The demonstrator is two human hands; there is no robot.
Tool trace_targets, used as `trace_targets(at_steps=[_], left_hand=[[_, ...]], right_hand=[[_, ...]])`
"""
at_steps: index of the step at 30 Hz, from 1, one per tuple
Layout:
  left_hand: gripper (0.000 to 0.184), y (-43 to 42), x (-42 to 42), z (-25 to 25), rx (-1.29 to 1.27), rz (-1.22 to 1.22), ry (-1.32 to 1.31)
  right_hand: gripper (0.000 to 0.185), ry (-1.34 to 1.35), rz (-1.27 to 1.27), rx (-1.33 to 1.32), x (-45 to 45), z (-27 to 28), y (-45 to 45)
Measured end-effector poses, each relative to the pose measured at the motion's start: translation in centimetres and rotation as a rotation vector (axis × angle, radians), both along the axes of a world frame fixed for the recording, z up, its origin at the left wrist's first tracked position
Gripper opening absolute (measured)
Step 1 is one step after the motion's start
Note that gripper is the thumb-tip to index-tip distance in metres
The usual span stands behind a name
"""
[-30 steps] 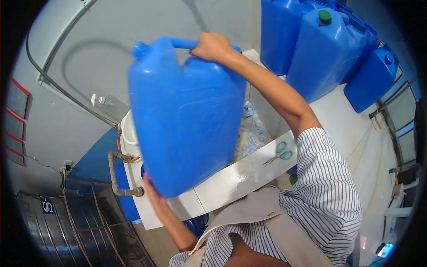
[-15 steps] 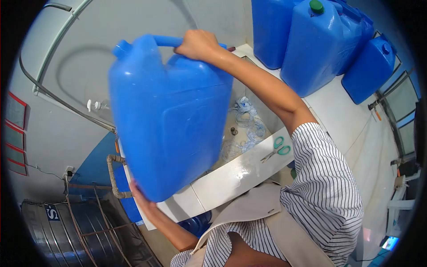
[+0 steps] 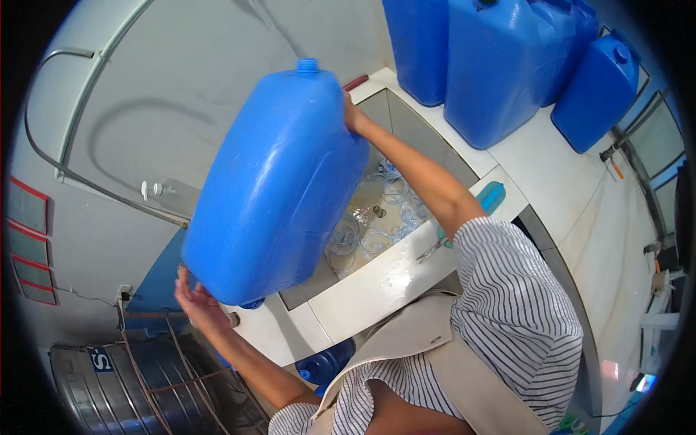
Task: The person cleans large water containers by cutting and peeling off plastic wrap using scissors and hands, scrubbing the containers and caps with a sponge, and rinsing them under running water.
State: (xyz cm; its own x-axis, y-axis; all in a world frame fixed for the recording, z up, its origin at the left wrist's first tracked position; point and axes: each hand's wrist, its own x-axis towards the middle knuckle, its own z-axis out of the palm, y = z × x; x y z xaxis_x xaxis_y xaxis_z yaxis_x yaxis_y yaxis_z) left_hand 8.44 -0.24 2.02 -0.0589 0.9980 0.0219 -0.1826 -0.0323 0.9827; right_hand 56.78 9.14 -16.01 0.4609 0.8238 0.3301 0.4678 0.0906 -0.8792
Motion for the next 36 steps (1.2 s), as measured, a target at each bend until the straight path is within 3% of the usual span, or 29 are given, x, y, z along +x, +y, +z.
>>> trace_targets(at_steps=[4,8,15,20,22,25,29,31,32,33,35,36], left_hand=[[0.064,0.8,5.1,6.0,0.292,-0.115,0.288],[0.062,1.4,12.4,9.3,0.560,-0.295,0.354],[0.058,-3.9,22.8,13.4,0.880,-0.422,0.669],[0.059,-4.2,24.1,15.3,0.911,-0.367,0.712],[0.059,-2.9,22.0,15.5,0.881,-0.353,0.595],[0.063,0.8,15.6,13.6,0.617,-0.340,0.500],[0.066,6.7,9.0,6.3,0.319,-0.168,0.724],[0.062,6.8,11.0,4.2,0.414,-0.272,0.838],[0.058,7.5,12.3,2.3,0.502,-0.357,0.852],[0.058,6.4,14.5,1.7,0.504,-0.402,0.858],[0.063,5.4,18.9,-1.6,0.582,-0.417,1.148],[0.061,5.4,20.5,-3.7,0.618,-0.519,1.336]], right_hand=[[0.082,0.632,0.214,0.143,-3.3,-5.0,-5.2],[0.077,0.937,0.294,0.244,-7.2,-7.8,-8.5],[0.068,1.038,0.257,0.332,-11.2,-8.4,-8.3],[0.061,1.012,0.216,0.376,-10.0,-6.5,-8.3],[0.058,0.978,0.206,0.397,-7.7,-5.3,-9.2],[0.055,0.843,0.181,0.399,-2.4,-3.2,-11.2],[0.050,0.391,-0.051,0.255,2.5,1.1,-12.3],[0.038,0.125,-0.261,0.124,-1.0,5.1,-10.7],[0.028,-0.132,-0.479,-0.008,-3.3,6.6,-9.8],[0.032,-0.383,-0.415,-0.033,-5.3,7.1,-9.1],[0.035,-0.678,-0.264,0.050,-8.2,5.0,-7.2],[0.035,-0.688,-0.244,0.056,-9.3,4.6,-7.1]])
